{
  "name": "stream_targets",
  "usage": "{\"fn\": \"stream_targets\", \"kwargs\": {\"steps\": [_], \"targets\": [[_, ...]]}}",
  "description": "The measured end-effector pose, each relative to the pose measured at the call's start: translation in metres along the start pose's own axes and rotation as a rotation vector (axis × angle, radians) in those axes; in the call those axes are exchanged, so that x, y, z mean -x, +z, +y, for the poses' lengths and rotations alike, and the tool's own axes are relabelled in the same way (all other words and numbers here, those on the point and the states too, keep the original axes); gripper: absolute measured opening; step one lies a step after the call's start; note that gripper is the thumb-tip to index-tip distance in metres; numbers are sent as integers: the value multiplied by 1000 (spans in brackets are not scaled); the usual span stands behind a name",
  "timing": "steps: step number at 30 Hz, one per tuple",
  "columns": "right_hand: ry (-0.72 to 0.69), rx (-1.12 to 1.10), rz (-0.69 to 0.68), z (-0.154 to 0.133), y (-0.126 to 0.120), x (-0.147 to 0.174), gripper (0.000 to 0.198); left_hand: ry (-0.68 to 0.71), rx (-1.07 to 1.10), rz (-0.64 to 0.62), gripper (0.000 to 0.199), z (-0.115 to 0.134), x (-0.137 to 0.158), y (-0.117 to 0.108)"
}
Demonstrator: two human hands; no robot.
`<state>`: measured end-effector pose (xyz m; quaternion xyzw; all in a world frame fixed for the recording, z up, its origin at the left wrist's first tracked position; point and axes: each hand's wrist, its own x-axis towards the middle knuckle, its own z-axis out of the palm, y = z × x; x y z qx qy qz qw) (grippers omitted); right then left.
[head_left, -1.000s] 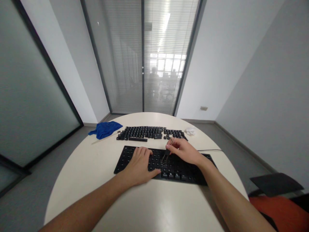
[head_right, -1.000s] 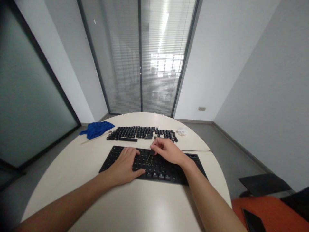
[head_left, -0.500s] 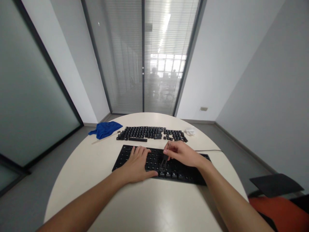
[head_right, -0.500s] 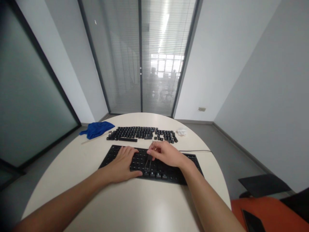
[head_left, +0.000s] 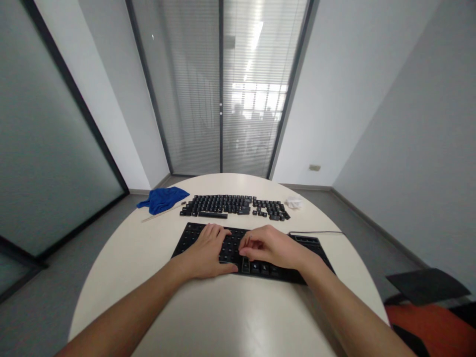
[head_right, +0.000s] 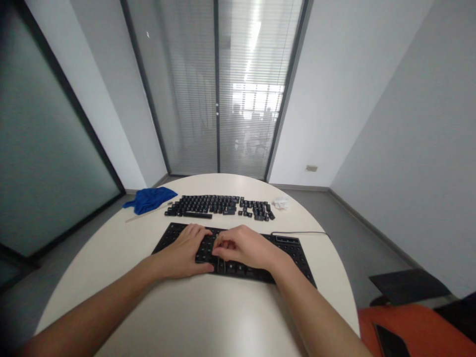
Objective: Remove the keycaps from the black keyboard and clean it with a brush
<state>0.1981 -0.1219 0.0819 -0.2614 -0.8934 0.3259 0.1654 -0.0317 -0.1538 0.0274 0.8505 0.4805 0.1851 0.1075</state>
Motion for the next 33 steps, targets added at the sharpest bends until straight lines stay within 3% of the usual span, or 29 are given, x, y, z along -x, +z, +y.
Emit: {"fn": "stream_targets", "kwargs": {"steps": [4, 8, 12, 21, 27, 33], "targets": [[17, 68, -49, 2, 2, 1, 16, 104, 59, 19, 74, -2, 0, 0], [51, 108, -150, 8, 5, 0, 16, 233, 133, -53, 67, -3, 0, 0], [43, 76, -175, 11, 4, 1, 16, 277, 143, -60, 67, -5, -2, 2], [35, -1, -127, 25, 3, 0, 22, 266, 155, -51, 66, 0, -3, 0], [145, -175, -118, 44, 3, -1, 32, 252, 172, -51, 65, 1, -3, 0], [184, -306, -49, 51, 6, -3, 36, 229, 238, -15, 45, 3, -5, 0]]}}
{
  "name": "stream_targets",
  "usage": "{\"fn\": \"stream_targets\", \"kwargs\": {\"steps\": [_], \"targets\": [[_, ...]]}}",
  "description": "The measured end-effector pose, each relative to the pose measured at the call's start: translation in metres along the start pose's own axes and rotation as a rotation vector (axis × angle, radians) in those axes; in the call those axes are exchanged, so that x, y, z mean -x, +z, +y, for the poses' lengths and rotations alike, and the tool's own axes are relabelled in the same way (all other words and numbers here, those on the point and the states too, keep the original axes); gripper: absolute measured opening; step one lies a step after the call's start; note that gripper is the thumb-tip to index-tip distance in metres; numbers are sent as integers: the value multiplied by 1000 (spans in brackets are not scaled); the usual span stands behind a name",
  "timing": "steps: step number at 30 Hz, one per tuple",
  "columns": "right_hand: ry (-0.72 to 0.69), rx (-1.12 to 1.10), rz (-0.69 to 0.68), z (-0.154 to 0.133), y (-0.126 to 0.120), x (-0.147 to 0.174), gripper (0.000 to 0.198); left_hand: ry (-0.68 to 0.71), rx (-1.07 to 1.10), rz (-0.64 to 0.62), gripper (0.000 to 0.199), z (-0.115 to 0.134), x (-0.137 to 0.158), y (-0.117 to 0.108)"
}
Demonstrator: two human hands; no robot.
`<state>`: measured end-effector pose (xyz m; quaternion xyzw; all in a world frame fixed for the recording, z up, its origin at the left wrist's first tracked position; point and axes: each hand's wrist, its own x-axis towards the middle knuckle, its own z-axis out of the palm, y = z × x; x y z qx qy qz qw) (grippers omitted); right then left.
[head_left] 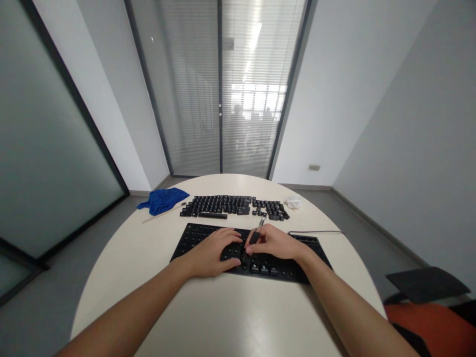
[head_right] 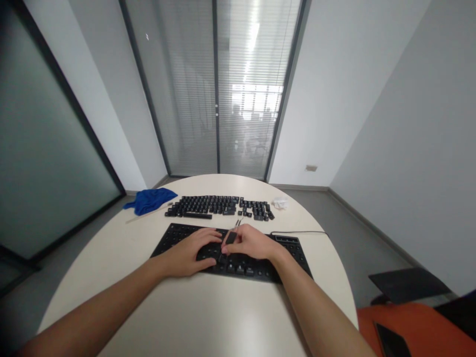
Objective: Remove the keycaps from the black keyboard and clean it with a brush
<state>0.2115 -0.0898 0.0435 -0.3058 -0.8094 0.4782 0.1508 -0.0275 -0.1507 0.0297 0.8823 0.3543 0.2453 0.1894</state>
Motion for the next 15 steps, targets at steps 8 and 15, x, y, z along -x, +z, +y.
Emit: {"fn": "stream_targets", "kwargs": {"steps": [8, 15], "targets": [[-28, -140, 140, 1, 4, -5, 35, -154, 164, 124, 18, 0, -6, 7], [-63, -180, 184, 2, 8, -8, 32, -256, 337, 121, 19, 5, -10, 5]]}}
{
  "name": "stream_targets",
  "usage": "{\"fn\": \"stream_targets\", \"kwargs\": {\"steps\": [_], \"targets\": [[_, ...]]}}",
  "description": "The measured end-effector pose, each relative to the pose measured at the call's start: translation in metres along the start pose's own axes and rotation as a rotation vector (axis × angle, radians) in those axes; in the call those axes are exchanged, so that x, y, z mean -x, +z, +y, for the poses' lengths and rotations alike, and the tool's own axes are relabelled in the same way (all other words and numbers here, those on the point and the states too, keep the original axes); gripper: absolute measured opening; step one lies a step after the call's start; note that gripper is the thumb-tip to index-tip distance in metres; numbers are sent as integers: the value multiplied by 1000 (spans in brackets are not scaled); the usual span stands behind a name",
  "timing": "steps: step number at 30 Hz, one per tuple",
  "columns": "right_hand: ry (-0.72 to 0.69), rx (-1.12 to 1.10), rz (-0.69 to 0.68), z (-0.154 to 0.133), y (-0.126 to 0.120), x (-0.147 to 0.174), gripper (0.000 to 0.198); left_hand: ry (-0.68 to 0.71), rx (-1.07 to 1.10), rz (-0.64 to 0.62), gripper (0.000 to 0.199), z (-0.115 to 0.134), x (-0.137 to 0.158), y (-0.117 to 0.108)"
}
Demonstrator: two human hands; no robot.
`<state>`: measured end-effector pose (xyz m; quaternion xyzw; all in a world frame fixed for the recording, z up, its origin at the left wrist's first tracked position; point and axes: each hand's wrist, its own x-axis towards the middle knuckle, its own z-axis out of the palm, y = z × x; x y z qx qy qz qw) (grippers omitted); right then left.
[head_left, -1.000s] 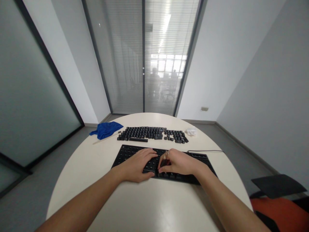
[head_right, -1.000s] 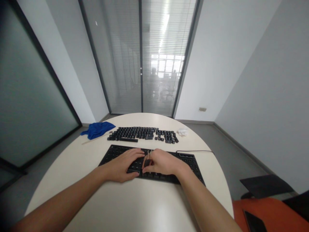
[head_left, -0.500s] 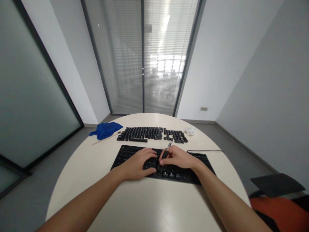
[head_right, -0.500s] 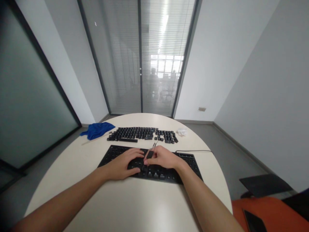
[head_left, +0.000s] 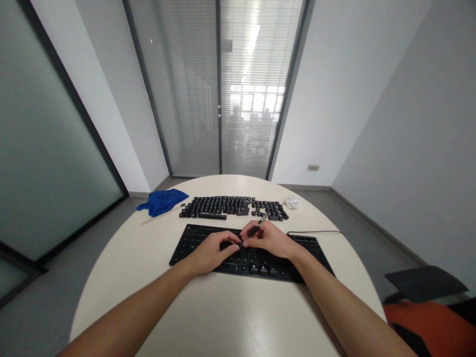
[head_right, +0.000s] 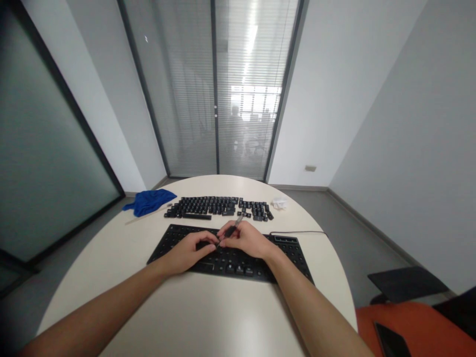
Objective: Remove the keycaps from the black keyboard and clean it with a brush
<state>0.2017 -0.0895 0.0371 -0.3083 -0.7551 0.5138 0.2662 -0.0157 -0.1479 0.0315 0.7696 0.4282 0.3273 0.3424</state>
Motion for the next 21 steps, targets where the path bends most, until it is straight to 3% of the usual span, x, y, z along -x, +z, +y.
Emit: {"fn": "stream_targets", "kwargs": {"steps": [11, 21], "targets": [[40, -250, -162, 3, 3, 0, 47, 0, -122, -83, 18, 0, 3, 0], [46, -232, -118, -1, 2, 0, 48, 33, -83, -47, 12, -2, 3, 4]]}}
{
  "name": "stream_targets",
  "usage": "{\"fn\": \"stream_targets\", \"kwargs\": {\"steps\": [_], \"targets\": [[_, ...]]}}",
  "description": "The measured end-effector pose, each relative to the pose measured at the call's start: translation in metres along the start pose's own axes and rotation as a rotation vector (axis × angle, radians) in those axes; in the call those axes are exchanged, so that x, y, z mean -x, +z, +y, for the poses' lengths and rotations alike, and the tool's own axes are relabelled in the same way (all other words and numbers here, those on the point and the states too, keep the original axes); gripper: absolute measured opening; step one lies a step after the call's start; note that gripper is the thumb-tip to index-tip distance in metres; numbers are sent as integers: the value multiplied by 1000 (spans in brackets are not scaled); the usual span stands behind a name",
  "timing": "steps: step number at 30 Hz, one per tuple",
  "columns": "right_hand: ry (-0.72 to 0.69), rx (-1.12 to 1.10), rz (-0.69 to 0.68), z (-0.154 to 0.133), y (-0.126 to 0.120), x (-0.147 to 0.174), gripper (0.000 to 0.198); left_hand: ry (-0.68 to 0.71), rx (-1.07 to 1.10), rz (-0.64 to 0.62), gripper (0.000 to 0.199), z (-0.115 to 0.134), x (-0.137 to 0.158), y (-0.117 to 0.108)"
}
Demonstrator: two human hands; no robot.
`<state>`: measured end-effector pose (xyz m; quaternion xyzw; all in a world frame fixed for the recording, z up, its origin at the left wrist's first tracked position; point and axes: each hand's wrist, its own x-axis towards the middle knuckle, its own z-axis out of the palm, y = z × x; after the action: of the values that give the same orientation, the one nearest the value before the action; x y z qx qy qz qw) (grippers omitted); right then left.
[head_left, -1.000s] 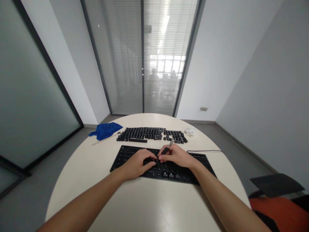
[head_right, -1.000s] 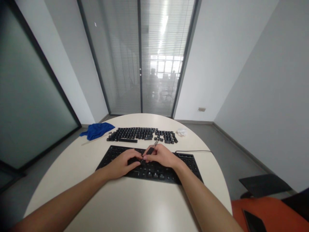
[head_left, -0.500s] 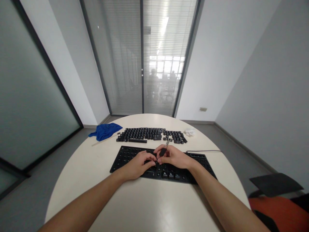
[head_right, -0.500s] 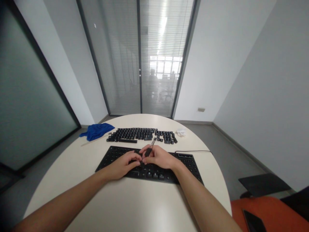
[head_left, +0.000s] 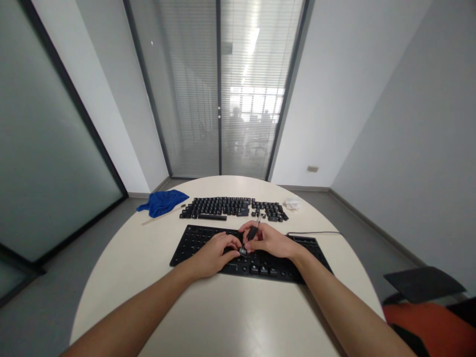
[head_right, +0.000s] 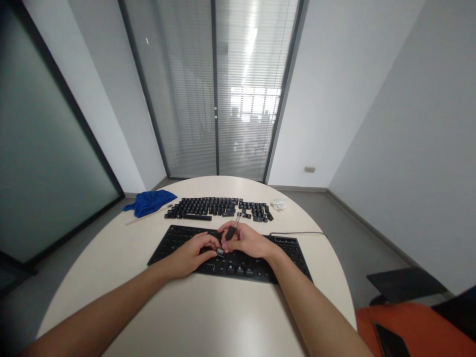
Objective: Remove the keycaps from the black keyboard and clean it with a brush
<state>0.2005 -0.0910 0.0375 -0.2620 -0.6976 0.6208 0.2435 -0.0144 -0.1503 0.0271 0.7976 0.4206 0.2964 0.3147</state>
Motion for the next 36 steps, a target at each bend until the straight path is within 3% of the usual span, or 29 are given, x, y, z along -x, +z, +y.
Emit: {"fn": "stream_targets", "kwargs": {"steps": [4, 9, 15, 22, 28, 36], "targets": [[-9, 0, 74, 0, 0, -1, 48, 18, -10, 28, 11, 0, 0, 1], [-46, 21, 160, -2, 3, -3, 44, -76, 220, 80, 15, -4, -3, 3], [-68, -64, 152, -3, 4, -3, 43, -88, 370, 50, 15, -7, -6, -2], [-21, -137, 253, 1, 2, -6, 48, -105, 430, 41, 19, -14, -7, -2], [-9, -80, 424, 5, -14, -6, 48, -83, 239, 67, 24, -8, -5, -2], [121, 84, 224, -1, -40, 12, 39, 2, -152, 198, 16, -18, -6, 0]]}}
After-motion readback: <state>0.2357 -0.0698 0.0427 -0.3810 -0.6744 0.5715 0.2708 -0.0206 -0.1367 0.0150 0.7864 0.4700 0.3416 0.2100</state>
